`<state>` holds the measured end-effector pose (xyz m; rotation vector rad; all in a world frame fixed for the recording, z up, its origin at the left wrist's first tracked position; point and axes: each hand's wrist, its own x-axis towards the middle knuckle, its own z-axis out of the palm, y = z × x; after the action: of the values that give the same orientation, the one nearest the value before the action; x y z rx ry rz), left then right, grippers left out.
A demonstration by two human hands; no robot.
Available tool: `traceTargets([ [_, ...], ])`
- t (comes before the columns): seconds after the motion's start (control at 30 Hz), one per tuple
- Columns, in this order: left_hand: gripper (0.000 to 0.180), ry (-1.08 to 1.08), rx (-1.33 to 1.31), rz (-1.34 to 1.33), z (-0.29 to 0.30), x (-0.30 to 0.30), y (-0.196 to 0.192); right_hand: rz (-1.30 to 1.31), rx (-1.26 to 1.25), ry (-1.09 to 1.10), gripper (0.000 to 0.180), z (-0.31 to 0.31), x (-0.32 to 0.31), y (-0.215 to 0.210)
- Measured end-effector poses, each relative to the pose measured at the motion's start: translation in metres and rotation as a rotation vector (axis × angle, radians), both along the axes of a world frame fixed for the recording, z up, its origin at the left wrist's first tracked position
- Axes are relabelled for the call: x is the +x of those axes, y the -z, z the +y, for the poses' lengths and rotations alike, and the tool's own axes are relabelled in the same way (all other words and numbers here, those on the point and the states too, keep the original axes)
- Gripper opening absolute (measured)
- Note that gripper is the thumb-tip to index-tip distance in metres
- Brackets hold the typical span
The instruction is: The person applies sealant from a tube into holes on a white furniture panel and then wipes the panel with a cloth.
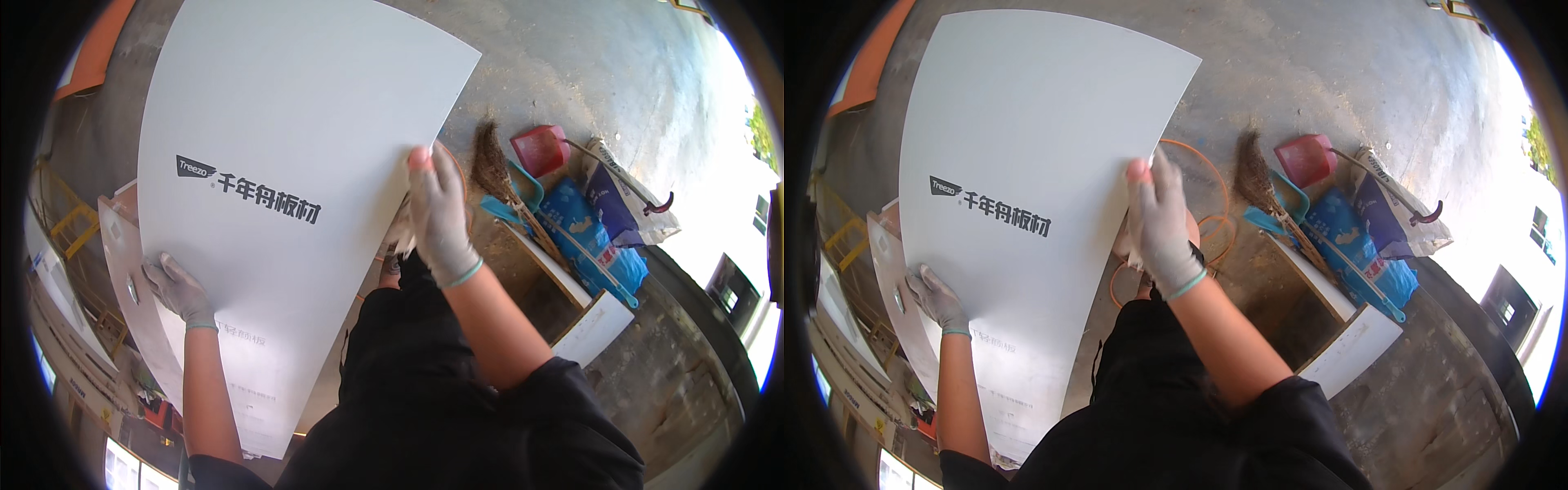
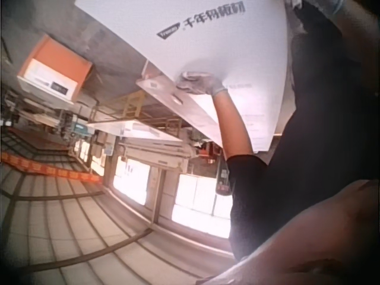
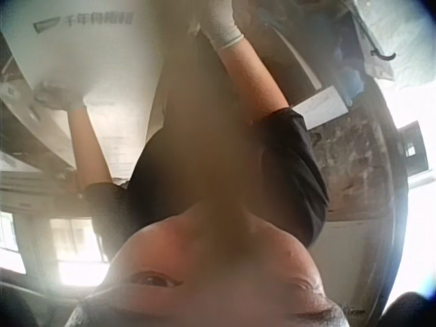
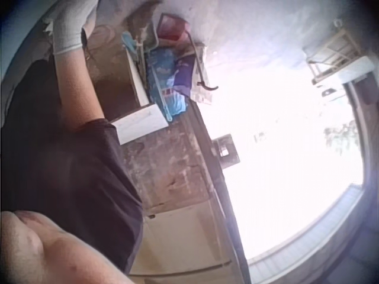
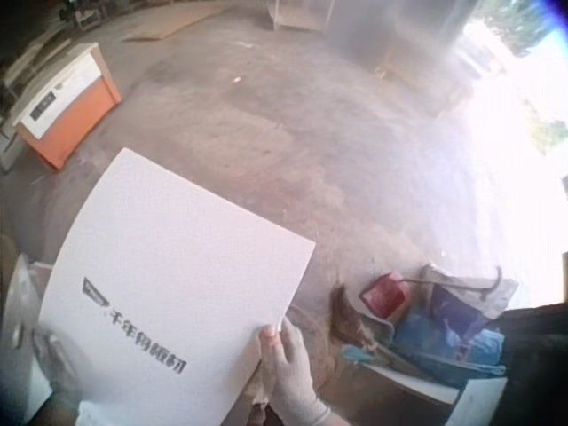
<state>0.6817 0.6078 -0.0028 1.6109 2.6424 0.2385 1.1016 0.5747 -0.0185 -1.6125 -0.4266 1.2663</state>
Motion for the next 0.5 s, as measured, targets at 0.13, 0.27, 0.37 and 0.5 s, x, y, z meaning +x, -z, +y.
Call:
traceTargets([
  [0.13,0.077,0.029,0.011,0.030,-0.001,-0.001,0.002,-0.254,0.082,0.101,0.062,0.091,0.068,0.017],
  [0.27,0.078,0.040,0.002,0.044,-0.002,-0.003,0.002,-0.242,0.034,0.165,0.062,0.113,0.080,0.014],
  [0.37,0.078,0.018,-0.030,0.058,-0.001,-0.004,0.003,-0.032,0.156,0.191,0.067,0.058,0.032,0.026],
  [0.5,0.077,0.032,-0.007,0.079,0.000,-0.003,0.004,-0.034,0.151,0.082,0.073,0.005,-0.005,0.037],
])
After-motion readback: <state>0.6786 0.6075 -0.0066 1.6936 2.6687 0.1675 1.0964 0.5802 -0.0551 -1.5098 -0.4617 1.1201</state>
